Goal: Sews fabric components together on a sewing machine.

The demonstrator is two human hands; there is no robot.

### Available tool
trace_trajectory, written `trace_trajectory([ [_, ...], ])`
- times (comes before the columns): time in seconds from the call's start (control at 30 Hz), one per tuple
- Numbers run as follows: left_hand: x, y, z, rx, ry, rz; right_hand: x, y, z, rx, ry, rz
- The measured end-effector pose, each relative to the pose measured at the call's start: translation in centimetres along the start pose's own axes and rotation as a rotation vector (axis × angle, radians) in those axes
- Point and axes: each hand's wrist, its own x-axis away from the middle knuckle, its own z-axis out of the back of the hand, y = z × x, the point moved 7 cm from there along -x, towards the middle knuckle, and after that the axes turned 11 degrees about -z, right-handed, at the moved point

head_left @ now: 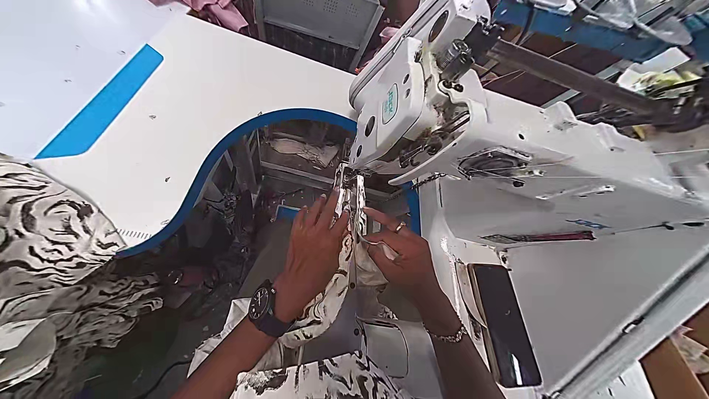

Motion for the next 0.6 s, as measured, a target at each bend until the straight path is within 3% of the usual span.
trace_trajectory([
  [0.1,-0.4,-0.6,-0.3,0.094,-0.031,-0.035,-0.3,0.3,-1.2,-0.013,-0.142,0.017],
  [0.33,-1.0,-1.0,-0.1,0.023,0.013,-0.134,0.3,-0.8,-2.2,0.188,-0.308,0.069],
  [0.6,-0.4,-0.7,0.0,0.188,0.024,-0.083,1.1,-1.7,-2.1,0.147,-0.372,0.037],
])
